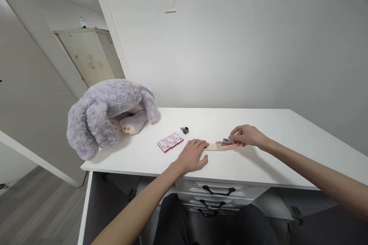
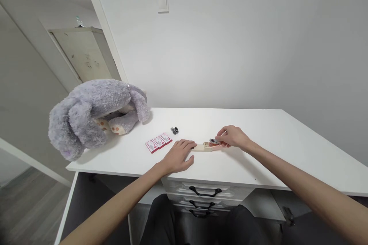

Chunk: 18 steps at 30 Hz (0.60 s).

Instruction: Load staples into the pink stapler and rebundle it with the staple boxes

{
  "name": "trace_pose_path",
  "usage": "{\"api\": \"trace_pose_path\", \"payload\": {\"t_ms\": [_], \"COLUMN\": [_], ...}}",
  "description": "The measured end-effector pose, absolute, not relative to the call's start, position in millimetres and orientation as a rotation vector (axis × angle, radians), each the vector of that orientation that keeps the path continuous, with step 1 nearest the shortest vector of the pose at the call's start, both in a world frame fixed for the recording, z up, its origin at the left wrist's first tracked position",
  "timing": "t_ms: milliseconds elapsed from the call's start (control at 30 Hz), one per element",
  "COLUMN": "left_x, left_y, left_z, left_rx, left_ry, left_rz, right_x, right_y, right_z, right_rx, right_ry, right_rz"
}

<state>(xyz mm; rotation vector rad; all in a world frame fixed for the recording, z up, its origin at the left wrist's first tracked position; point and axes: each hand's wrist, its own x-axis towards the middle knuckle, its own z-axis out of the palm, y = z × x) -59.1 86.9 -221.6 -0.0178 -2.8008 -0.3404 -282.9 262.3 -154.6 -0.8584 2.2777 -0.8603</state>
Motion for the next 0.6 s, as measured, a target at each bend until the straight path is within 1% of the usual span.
{"api": "trace_pose_path", "payload": {"t_ms": [600], "left_x": [-60.6], "left_y": [88.0], "left_z": [-220.5], "left_rx": [-0.026], "left_ry": [-2.808], "left_rz": [-0.331], "right_x": [-278.7], "right_y": [255.2], "right_z": [-150.2], "right_rx": [-0.996], "right_ry": [2.325], "right_rz": [-0.74]}}
